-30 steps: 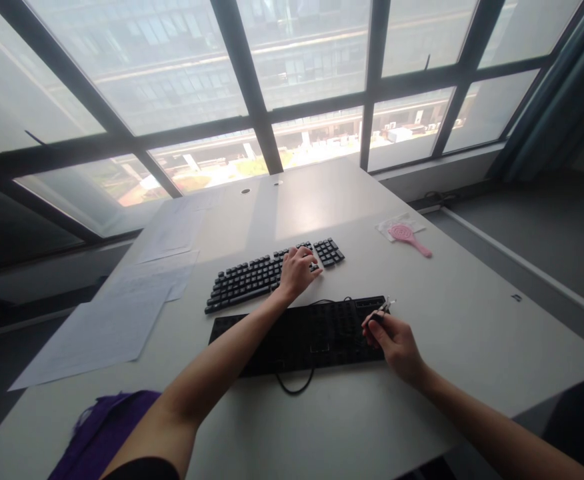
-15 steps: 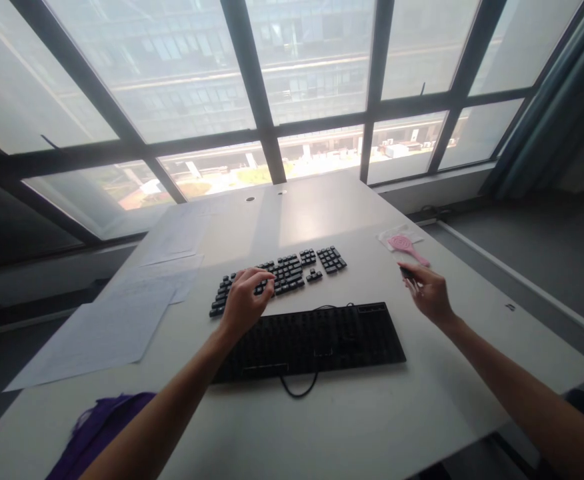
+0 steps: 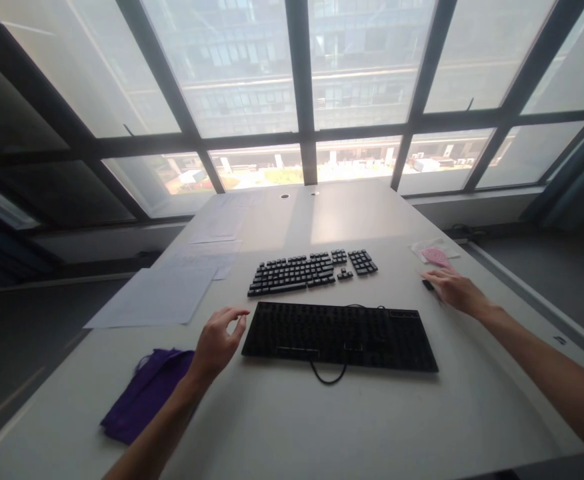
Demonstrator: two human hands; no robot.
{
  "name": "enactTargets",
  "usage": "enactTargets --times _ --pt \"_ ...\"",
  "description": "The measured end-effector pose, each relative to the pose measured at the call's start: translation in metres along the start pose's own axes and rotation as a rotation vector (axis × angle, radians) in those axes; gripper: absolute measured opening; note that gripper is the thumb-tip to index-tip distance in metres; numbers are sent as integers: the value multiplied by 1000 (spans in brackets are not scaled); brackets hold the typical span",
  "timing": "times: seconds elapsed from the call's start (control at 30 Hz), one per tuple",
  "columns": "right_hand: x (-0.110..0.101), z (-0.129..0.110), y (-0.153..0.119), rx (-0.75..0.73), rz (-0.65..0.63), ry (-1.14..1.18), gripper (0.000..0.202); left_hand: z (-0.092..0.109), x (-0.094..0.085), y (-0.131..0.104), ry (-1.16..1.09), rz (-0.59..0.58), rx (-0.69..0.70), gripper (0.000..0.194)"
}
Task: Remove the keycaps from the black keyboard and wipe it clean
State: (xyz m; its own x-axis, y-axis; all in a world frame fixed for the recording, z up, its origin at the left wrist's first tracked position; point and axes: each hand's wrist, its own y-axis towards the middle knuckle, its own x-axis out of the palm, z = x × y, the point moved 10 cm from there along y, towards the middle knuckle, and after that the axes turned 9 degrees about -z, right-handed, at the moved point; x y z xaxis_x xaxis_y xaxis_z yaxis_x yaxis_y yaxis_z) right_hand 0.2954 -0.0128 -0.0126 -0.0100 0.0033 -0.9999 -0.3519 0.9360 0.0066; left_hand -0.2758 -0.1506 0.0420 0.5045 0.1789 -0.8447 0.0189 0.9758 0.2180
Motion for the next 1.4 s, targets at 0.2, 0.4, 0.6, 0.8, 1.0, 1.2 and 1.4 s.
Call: enactTargets --times 0.2,0.4,0.6,0.8,1.0,1.2,1.4 --pt "-10 -17 -33 406 39 101 45 -3 29 -29 -239 -96 -82 40" --pt "9 -77 -50 285 -26 353 56 -6 34 -45 -285 -86 -134 45" --pt "-8 -99 -34 318 35 357 56 -22 32 -48 -183 -33 -155 52" --pt "-10 -97 -32 362 168 471 52 -39 33 -42 -301 -5 -265 56" --pt "1 -86 -39 348 306 674 53 -45 36 -44 -440 29 -300 65" --pt "24 -71 -43 396 305 856 59 -46 33 -51 -522 85 -339 73" --pt "33 -73 -54 515 308 888 62 -57 36 -58 -416 80 -404 62"
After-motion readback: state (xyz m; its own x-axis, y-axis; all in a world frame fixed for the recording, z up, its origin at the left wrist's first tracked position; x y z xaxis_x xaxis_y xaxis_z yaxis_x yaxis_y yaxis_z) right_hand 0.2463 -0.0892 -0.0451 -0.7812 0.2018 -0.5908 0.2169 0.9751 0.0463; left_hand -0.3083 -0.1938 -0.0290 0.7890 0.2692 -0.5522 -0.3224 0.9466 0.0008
